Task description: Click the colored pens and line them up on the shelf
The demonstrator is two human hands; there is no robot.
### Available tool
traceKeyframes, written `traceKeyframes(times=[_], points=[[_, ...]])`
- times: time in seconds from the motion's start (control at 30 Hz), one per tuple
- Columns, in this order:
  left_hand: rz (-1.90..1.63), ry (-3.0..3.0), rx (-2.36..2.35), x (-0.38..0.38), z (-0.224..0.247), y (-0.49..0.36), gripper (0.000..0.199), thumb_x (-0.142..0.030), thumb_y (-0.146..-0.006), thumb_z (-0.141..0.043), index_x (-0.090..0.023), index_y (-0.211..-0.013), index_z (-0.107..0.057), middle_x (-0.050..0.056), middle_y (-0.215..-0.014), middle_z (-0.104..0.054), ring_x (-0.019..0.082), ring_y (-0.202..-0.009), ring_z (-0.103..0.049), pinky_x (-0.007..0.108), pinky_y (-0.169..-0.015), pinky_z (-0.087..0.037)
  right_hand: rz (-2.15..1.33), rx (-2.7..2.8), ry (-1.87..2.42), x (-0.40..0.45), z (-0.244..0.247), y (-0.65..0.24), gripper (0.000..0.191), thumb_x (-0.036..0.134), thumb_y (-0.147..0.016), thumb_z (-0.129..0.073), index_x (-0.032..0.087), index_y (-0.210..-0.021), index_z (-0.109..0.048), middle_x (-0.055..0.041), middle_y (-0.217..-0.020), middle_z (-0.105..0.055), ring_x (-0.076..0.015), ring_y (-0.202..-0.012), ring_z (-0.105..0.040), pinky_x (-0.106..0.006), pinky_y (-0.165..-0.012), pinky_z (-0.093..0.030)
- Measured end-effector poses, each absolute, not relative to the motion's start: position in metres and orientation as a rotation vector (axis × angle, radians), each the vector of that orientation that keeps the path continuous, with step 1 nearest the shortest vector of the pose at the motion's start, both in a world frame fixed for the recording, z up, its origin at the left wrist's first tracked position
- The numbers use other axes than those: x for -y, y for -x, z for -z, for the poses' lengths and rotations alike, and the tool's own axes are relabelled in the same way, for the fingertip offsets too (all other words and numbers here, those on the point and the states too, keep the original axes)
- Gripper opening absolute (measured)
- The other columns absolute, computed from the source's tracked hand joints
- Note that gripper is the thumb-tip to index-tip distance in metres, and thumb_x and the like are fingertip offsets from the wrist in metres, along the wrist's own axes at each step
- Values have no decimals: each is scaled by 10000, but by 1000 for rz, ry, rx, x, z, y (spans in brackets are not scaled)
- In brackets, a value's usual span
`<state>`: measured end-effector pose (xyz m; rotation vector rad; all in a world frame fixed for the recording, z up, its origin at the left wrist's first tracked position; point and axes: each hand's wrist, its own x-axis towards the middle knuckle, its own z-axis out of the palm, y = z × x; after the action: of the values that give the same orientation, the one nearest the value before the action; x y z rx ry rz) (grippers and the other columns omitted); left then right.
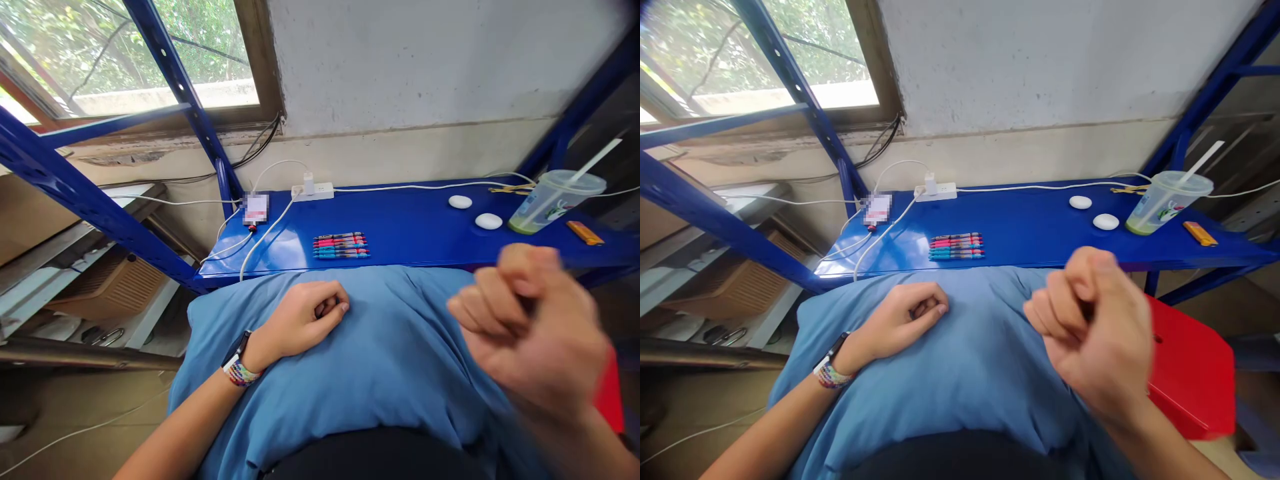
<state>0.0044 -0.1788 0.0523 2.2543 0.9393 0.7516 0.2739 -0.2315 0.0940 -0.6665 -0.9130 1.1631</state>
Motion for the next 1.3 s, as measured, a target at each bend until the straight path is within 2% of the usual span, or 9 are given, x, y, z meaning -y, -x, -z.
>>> traceKeyframes(times=[0.03,0.13,0.47,0.57,0.67,0.77,0.9,1.1,1.3], points=[[-752,-2245,-940,178,-52,-4,130,-194,-1026,-614,-219,-913,-673,-57,-674,-520,119,-619,-457,292,-648,-369,-1141,880,668,224,-89,-270,458,503,-1101,-629,263,-726,-523,89,-476,-264,-104,-412,-126,-271,-407,-221],[-749,-2228,-938,177,-51,-4,126,-199,-1024,-616,-219,-919,-682,-56,-672,-522,121,-627,-469,289,-653,-375,-1160,858,733,200,-69,-261,444,521,-1081,-662,254,-742,-557,92,-474,-278,-97,-425,-116,-277,-439,-176],[-736,-2200,-947,177,-51,-4,139,-221,-1031,-614,-220,-911,-684,-54,-663,-523,121,-615,-463,288,-635,-366,-1212,889,754,178,-37,-270,417,593,-1028,-595,227,-924,-764,61,-475,-387,-117,-419,-229,-298,-479,-253],[-746,-2170,-953,174,-49,-3,153,-260,-1044,-613,-221,-916,-688,-55,-652,-521,121,-597,-452,288,-617,-365,-1194,900,765,171,-31,-272,420,563,-1016,-564,215,-948,-788,45,-488,-421,-132,-427,-288,-305,-476,-279],[-838,-2103,-1002,167,-46,0,186,-298,-1053,-603,-218,-902,-677,-37,-697,-586,132,-630,-509,288,-627,-401,-1099,922,835,159,-22,-275,297,452,-985,-616,218,-984,-798,23,-551,-529,-149,-468,-435,-309,-495,-358],[-997,-2058,-1082,156,-43,6,174,-311,-1047,-602,-218,-928,-690,-1,-814,-685,162,-746,-613,306,-717,-485,-1053,916,900,147,-14,-279,183,341,-923,-693,233,-1029,-795,-6,-692,-677,-175,-603,-622,-321,-593,-502],[-1174,-1990,-1182,133,-37,14,153,-319,-1010,-622,-225,-1081,-720,53,-1077,-762,218,-1004,-706,368,-942,-568,-1056,910,919,128,-5,-283,213,304,-850,-750,252,-1055,-781,-53,-962,-799,-237,-925,-777,-406,-886,-627],[-1283,-1747,-1307,82,-19,17,338,-406,-989,-619,-257,-1288,-668,97,-1410,-716,297,-1391,-635,477,-1192,-502,-975,998,1017,84,7,-278,324,284,-803,-747,292,-1127,-766,-67,-1273,-783,-293,-1359,-686,-528,-1242,-483],[-1298,-1504,-1343,32,-2,3,299,-448,-1048,-541,-285,-1276,-643,98,-1450,-686,292,-1456,-583,462,-1243,-446,-891,1110,1154,20,21,-259,386,318,-823,-659,293,-1198,-745,-70,-1426,-735,-327,-1495,-571,-551,-1281,-429]])
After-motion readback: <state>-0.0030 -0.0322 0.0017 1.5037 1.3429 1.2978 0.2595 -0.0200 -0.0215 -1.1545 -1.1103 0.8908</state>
